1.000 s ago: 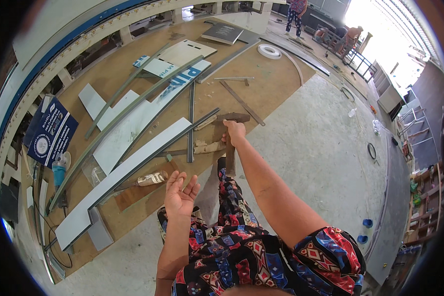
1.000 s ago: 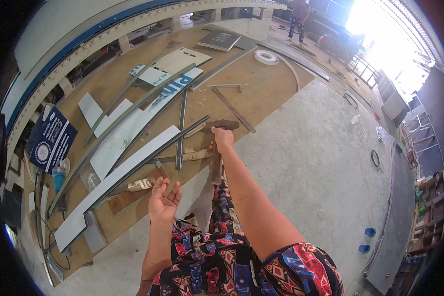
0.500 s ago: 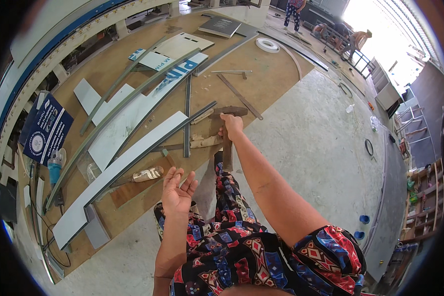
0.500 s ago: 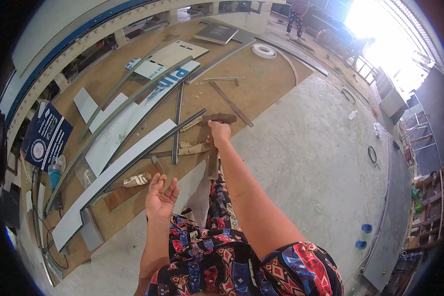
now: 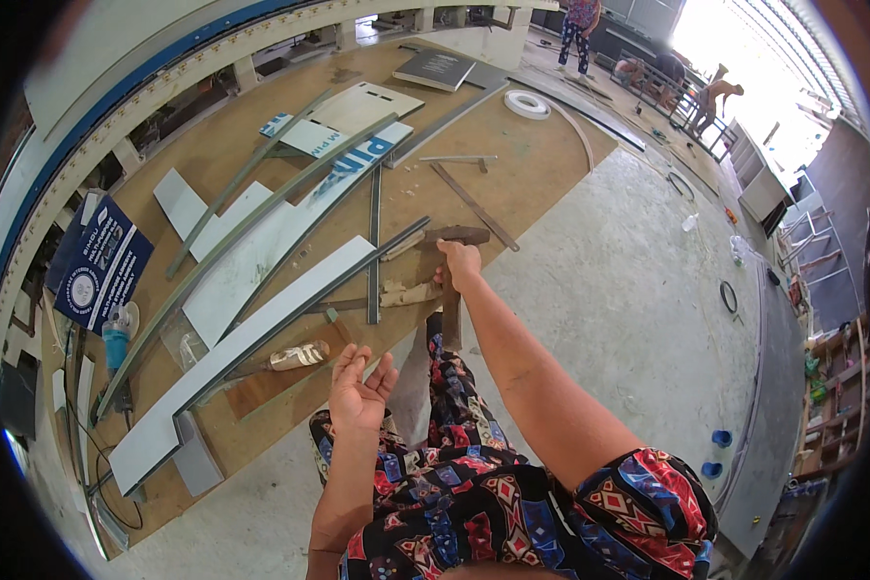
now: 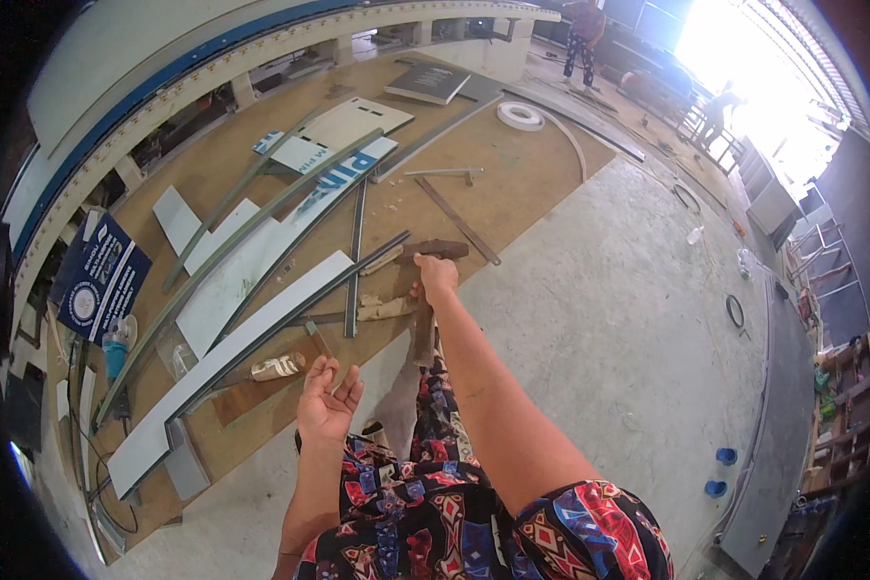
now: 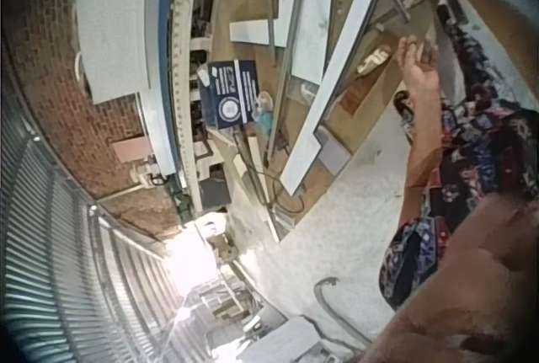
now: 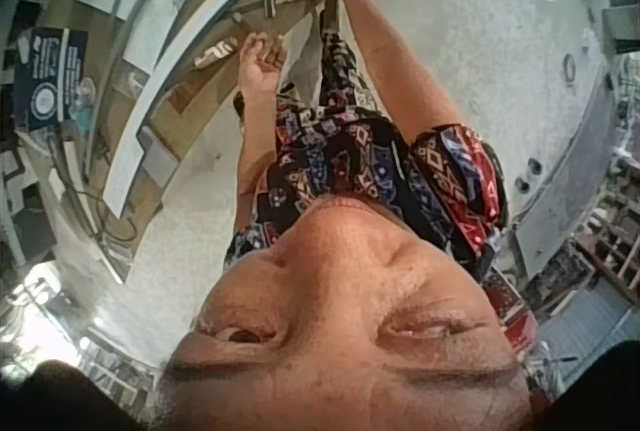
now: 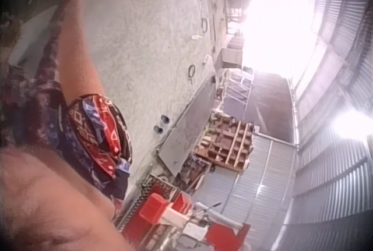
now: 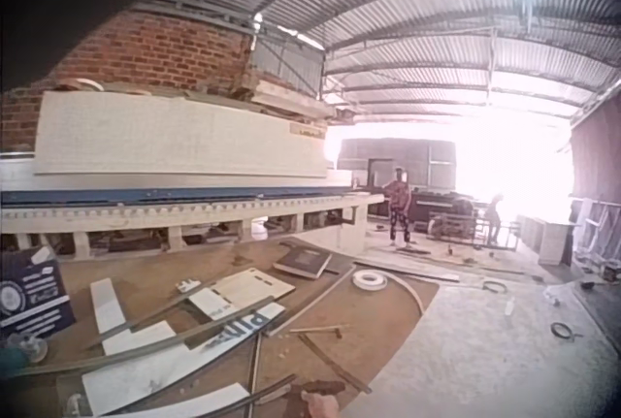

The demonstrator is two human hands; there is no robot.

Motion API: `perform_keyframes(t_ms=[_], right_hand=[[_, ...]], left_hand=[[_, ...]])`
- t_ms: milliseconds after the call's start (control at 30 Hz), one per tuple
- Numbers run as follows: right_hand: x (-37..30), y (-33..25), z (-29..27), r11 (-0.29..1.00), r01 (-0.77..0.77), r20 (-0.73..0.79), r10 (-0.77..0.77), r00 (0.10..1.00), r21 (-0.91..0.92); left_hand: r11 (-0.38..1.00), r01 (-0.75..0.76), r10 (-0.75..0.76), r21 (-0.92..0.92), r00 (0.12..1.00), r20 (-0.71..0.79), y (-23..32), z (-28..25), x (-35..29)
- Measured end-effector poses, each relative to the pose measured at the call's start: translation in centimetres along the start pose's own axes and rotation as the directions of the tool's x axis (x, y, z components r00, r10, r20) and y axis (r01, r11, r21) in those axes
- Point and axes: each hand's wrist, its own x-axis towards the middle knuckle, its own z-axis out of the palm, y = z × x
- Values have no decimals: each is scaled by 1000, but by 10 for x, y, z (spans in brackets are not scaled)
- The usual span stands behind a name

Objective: The person assembles wooden pieces at a workshop table by hand, using a hammer and a metal rule.

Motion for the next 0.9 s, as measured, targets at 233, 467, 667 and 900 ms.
perform_keyframes(t_ms=[233,467,667,900], right_hand=[[4,1,2,1000,0,13,0,1000,7],[1,1,1,1000,4,21,-4,1000,-17],[2,0,1,1000,-8,-2,8,1000,-2],[4,2,3,1000,-10,11,10,1000,8]], left_hand=[[1000,-7,6,11,999,40,1,1,0],[1000,-7,7,4,1000,-2,0,-3,2],[1000,-15,15,-2,999,37,0,-8,3],[1000,-12,12,-8,999,32,-1,-12,3]])
